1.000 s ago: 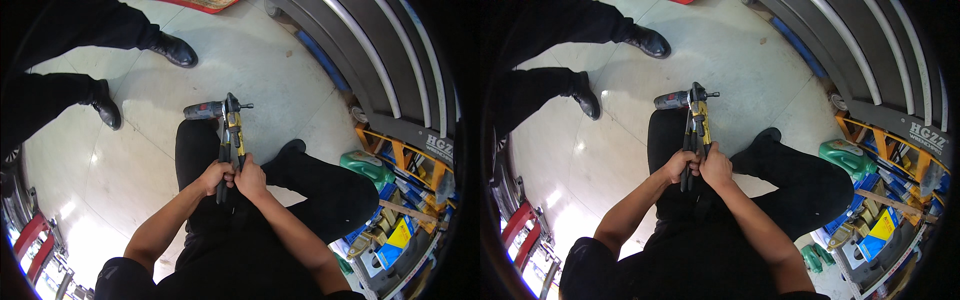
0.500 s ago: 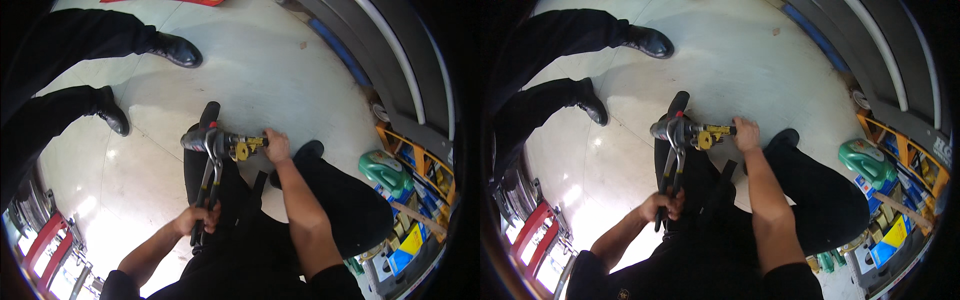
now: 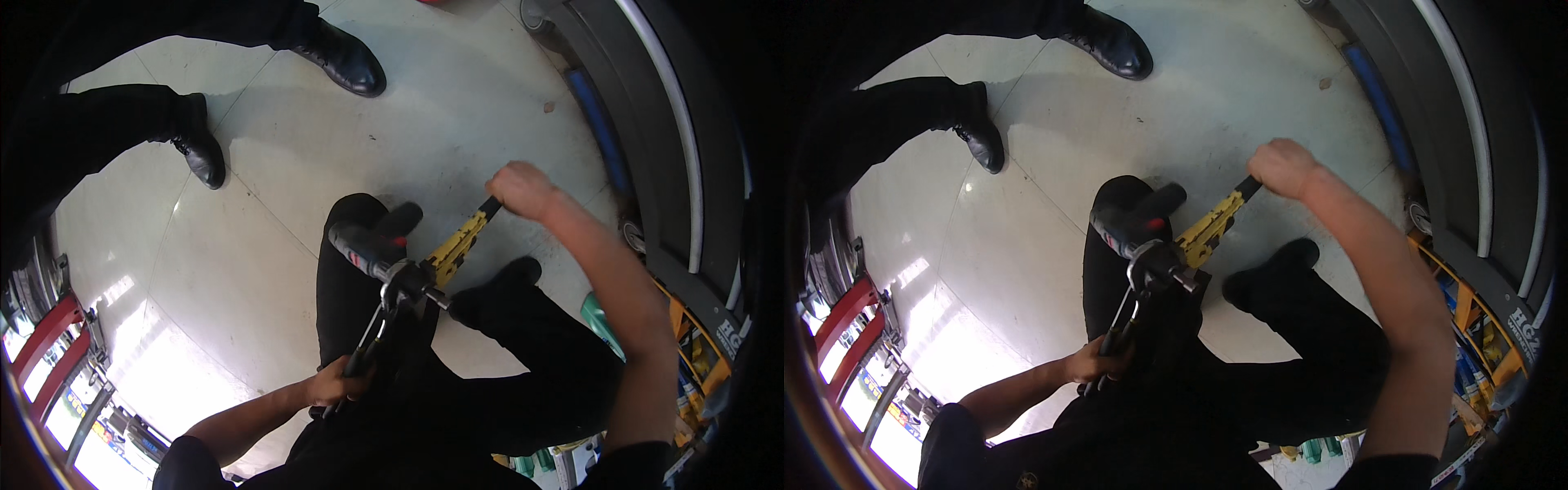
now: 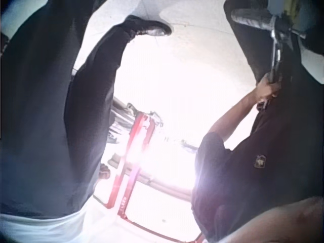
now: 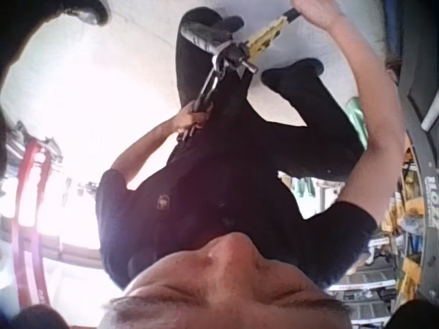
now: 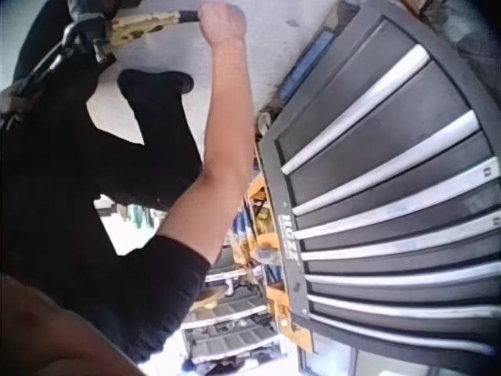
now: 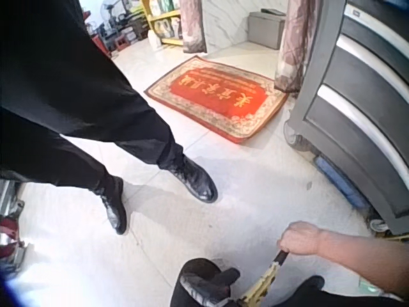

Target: The person uses pliers and a power drill to adjust and tighten components of a small mechanical part. They manipulate the part with pliers, attach a drill bit, and use the drill to work on the part while seated on the floor.

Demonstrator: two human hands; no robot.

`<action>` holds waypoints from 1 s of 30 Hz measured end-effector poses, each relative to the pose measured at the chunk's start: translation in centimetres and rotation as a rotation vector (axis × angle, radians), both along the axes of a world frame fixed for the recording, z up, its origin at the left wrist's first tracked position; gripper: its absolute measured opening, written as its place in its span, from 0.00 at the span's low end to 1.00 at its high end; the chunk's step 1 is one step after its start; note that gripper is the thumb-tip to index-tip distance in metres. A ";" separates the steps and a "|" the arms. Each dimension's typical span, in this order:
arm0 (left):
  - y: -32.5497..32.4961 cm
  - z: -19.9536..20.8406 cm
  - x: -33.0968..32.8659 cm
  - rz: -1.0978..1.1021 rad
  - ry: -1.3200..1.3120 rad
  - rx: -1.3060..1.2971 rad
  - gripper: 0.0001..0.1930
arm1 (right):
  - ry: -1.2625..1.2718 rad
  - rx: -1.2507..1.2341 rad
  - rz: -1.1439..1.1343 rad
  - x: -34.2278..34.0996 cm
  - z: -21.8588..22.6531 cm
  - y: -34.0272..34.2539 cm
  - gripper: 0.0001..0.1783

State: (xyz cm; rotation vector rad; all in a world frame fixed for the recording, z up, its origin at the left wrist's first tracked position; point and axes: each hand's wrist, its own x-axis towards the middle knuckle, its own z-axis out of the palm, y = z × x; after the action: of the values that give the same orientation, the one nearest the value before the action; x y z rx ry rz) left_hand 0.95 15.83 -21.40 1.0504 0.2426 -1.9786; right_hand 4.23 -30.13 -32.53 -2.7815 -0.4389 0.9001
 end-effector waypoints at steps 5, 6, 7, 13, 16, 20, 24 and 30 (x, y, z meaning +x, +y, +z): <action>-1.3 0.1 0.1 -0.057 -0.076 0.003 0.07 | -0.287 -0.294 0.313 5.9 7.6 -0.3 0.05; -1.4 0.4 -0.2 -0.066 -0.103 0.003 0.07 | -0.256 -0.346 0.333 6.6 9.1 0.2 0.04; -1.8 0.8 -0.6 -0.056 -0.137 0.022 0.06 | -0.226 -0.397 0.353 7.2 10.8 0.9 0.04; -2.3 1.9 -1.2 -0.079 -0.383 -0.031 0.06 | 0.018 -0.505 0.197 9.2 21.9 4.3 0.03; -2.9 3.1 -2.5 -0.068 -0.503 -0.033 0.06 | -0.057 -0.465 0.146 8.6 27.8 6.8 0.01; -3.1 0.9 -3.5 -0.113 -0.630 0.026 0.07 | -0.305 -0.446 0.128 3.8 30.0 15.5 0.05; -4.0 -3.3 -7.3 0.296 -0.702 -0.112 0.08 | -0.249 -0.933 0.357 -4.6 26.2 27.3 0.15; -5.8 -1.5 -3.7 -0.721 -1.229 -0.717 0.11 | -0.267 -0.438 -0.290 -13.1 21.8 31.8 0.20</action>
State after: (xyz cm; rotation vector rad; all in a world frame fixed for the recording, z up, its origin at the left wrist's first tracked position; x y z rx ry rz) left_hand -2.77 9.99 -22.95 1.7155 -1.5390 -1.3515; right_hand -8.91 1.69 -10.71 -3.2594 0.1525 0.6188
